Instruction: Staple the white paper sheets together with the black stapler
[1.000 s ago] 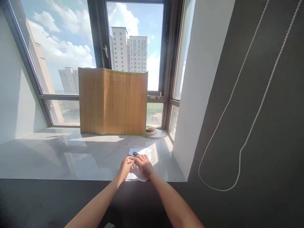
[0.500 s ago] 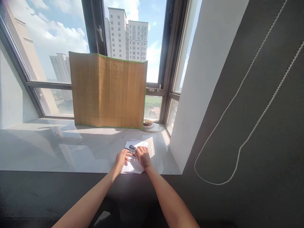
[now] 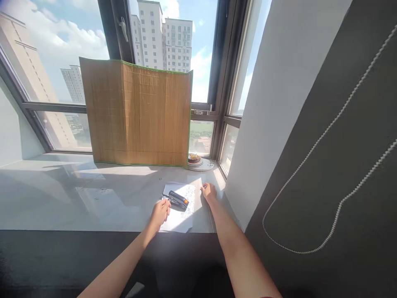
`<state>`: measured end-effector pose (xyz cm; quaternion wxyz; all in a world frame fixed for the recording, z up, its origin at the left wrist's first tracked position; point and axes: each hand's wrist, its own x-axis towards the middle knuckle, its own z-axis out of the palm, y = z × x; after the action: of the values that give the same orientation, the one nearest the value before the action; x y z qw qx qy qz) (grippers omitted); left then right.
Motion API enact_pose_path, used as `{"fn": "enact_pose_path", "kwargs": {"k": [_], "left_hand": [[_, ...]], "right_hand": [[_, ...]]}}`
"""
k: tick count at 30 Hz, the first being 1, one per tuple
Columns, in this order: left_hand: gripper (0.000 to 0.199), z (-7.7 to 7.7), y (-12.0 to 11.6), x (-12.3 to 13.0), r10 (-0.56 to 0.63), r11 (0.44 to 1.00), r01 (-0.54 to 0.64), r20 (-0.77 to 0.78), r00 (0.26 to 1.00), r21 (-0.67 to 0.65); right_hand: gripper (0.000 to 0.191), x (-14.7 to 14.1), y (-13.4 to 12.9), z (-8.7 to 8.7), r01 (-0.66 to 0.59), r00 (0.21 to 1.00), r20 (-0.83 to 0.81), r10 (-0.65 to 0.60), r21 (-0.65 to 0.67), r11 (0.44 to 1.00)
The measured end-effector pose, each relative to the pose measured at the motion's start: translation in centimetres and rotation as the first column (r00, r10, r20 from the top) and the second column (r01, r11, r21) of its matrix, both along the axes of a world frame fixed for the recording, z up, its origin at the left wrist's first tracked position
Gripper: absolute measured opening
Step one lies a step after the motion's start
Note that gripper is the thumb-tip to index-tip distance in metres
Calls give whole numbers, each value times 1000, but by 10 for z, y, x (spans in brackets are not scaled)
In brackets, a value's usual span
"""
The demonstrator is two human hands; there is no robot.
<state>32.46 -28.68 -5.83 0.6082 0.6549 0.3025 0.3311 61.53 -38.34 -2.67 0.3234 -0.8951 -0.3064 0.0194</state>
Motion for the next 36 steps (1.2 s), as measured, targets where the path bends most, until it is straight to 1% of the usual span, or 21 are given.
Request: {"fn": "enact_pose_path", "kwargs": {"k": [3, 8, 13, 15, 17, 19, 21, 23, 25, 27, 28, 29, 30, 32, 33, 34, 36], "left_hand": [[37, 1, -2, -3, -16, 999, 16, -7, 1000, 50], [40, 3, -5, -4, -10, 999, 11, -27, 1000, 35], [38, 4, -4, -3, -11, 998, 13, -24, 1000, 58], [38, 6, -4, -2, -7, 998, 8, -25, 1000, 55], [41, 9, -5, -4, 21, 999, -20, -15, 1000, 35], [43, 13, -8, -7, 83, 997, -83, 38, 996, 0], [45, 18, -9, -13, 171, 985, -169, 126, 977, -27], [46, 24, -6, -19, 250, 968, -251, 205, 946, -21], [44, 33, 6, -22, 292, 952, -305, 244, 925, 16], [39, 42, 29, -20, 310, 941, -332, 217, 926, 71], [36, 46, 44, -16, 321, 934, -339, 154, 934, 108], [32, 49, 60, -12, 356, 917, -360, 60, 933, 173], [29, 51, 77, -6, 372, 896, -347, -42, 927, 278], [20, 51, 109, 6, 422, 819, -277, -201, 884, 503], [18, 50, 123, 12, 434, 777, -207, -267, 860, 595], [22, 47, 134, 18, 437, 738, -126, -327, 838, 663], [35, 40, 152, 27, 421, 691, 28, -434, 797, 722]], "right_hand": [[19, 11, 11, -1, -24, 999, -25, 23, -34, 999], [34, 16, 21, -4, -26, 999, -38, 23, -76, 997], [47, 18, 18, -3, -32, 999, -6, 31, -94, 995], [45, 17, 14, -4, -28, 998, 47, 34, -115, 993], [32, 11, 10, -7, -29, 991, 123, 48, -155, 987], [22, 2, 6, -12, -27, 980, 189, 63, -186, 982], [24, -8, 3, -17, -19, 970, 234, 64, -190, 982], [26, -16, 0, -22, -6, 963, 265, 57, -190, 982], [24, -20, -2, -25, 0, 959, 278, 52, -184, 983], [21, -21, -3, -26, 1, 957, 286, 51, -178, 984], [20, -20, -4, -26, 4, 955, 293, 49, -178, 984], [19, -20, -4, -25, 5, 952, 303, 50, -178, 984], [19, -20, -4, -25, 4, 949, 312, 54, -181, 984], [20, -19, -4, -24, -7, 943, 324, 69, -188, 982], [20, -19, -4, -23, -16, 942, 325, 79, -192, 981], [19, -18, -4, -23, -23, 942, 323, 87, -196, 980], [18, -18, -4, -22, -26, 943, 321, 92, -203, 979]]}}
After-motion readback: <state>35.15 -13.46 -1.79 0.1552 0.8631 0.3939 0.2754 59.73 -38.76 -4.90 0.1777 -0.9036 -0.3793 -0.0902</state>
